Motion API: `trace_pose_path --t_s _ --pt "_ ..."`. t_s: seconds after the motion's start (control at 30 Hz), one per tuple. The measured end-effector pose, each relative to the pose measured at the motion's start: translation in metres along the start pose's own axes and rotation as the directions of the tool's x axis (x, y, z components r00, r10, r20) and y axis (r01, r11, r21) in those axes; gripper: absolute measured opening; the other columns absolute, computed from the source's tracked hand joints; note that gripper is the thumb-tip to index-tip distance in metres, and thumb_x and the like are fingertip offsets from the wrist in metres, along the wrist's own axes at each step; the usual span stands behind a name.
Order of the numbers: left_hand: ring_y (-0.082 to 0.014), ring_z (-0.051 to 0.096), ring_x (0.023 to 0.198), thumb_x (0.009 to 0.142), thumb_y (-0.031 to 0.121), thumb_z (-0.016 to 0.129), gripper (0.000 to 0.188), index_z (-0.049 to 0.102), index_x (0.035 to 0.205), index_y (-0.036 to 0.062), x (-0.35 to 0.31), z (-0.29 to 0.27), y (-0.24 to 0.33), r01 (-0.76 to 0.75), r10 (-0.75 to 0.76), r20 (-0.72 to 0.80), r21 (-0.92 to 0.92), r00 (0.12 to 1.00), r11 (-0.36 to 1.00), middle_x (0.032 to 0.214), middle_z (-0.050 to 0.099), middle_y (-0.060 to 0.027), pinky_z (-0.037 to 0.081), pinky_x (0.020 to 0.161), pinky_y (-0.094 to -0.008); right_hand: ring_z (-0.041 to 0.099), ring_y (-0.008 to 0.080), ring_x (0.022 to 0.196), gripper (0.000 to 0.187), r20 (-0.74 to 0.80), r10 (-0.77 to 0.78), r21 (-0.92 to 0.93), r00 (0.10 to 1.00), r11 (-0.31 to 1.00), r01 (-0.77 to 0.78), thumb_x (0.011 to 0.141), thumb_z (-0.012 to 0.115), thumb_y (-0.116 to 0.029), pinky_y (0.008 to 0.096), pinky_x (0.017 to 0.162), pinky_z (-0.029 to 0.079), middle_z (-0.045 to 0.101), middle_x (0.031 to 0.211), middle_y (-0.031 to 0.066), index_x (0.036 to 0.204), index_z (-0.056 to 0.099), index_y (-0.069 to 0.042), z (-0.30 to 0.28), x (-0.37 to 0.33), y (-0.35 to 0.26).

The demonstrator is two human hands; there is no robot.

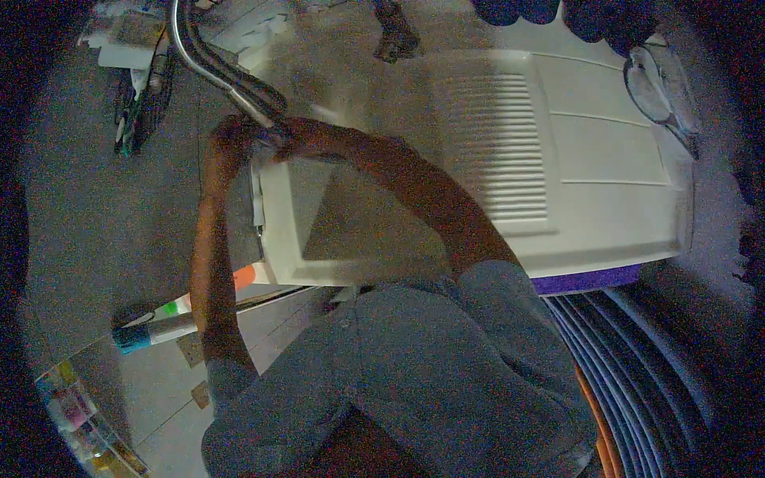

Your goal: The person washes a dark cloth in a sink by scrubbing, rinsing, and wringing it out, then washes a light cloth by applying soap to it, scrubbing, rinsing it under running water, and wringing it out.

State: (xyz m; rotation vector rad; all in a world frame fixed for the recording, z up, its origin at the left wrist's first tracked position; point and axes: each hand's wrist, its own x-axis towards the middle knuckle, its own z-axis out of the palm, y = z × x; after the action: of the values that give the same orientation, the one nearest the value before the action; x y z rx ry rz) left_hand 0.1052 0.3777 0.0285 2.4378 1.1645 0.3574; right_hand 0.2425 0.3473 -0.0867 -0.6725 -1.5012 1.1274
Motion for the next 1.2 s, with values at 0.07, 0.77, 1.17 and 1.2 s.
trace_pose_path --t_s 0.07,0.77,1.17,1.2 --pt "-0.0154 0.049 0.065 0.073 0.012 0.039 0.019 0.048 0.086 0.0015 -0.004 -0.018 0.008 0.069 -0.125 -0.181 -0.288 0.975 0.955 0.075 0.052 -0.0071 0.039 0.056 -0.0259 0.046 0.0219 0.082 0.043 0.155 0.328 -0.247 0.932 0.926 -0.285 0.063 0.06 -0.028 0.032 0.074 0.034 0.051 0.085 0.011 0.093 0.047 -0.001 0.007 0.0 0.031" --pt "-0.0291 0.04 0.093 0.073 0.042 0.029 0.043 0.035 0.106 0.0138 -0.01 0.149 -0.01 0.101 -0.041 0.099 -0.994 0.994 0.048 0.104 0.039 -0.013 0.033 0.073 -0.0513 0.041 0.024 0.09 0.062 0.091 0.454 0.031 0.886 0.888 -0.459 0.057 0.06 -0.018 0.0317 0.076 0.034 0.043 0.096 0.0154 0.109 0.03 0.001 -0.045 -0.002 -0.05" --pt "-0.0178 0.049 0.07 0.076 0.037 0.031 0.039 0.04 0.097 0.0053 0.019 0.194 -0.012 0.129 0.105 0.093 -0.32 0.99 -0.938 0.081 0.048 -0.0089 0.042 0.06 -0.0303 0.048 0.0235 0.075 0.032 -0.23 -0.04 -0.828 0.972 0.534 -0.174 0.063 0.057 -0.021 0.0312 0.067 0.039 0.049 0.081 0.0125 0.086 0.046 -0.002 -0.025 -0.031 0.077" --pt "-0.017 0.049 0.067 0.076 0.037 0.03 0.039 0.041 0.095 0.0057 0.021 0.199 -0.013 0.043 -0.312 0.28 -0.802 0.908 -0.596 0.077 0.048 -0.0081 0.042 0.058 -0.0295 0.048 0.0229 0.073 0.03 -0.313 0.058 -0.823 0.948 0.482 -0.301 0.064 0.057 -0.023 0.0306 0.065 0.039 0.049 0.079 0.012 0.083 0.048 -0.001 -0.031 -0.029 0.083"
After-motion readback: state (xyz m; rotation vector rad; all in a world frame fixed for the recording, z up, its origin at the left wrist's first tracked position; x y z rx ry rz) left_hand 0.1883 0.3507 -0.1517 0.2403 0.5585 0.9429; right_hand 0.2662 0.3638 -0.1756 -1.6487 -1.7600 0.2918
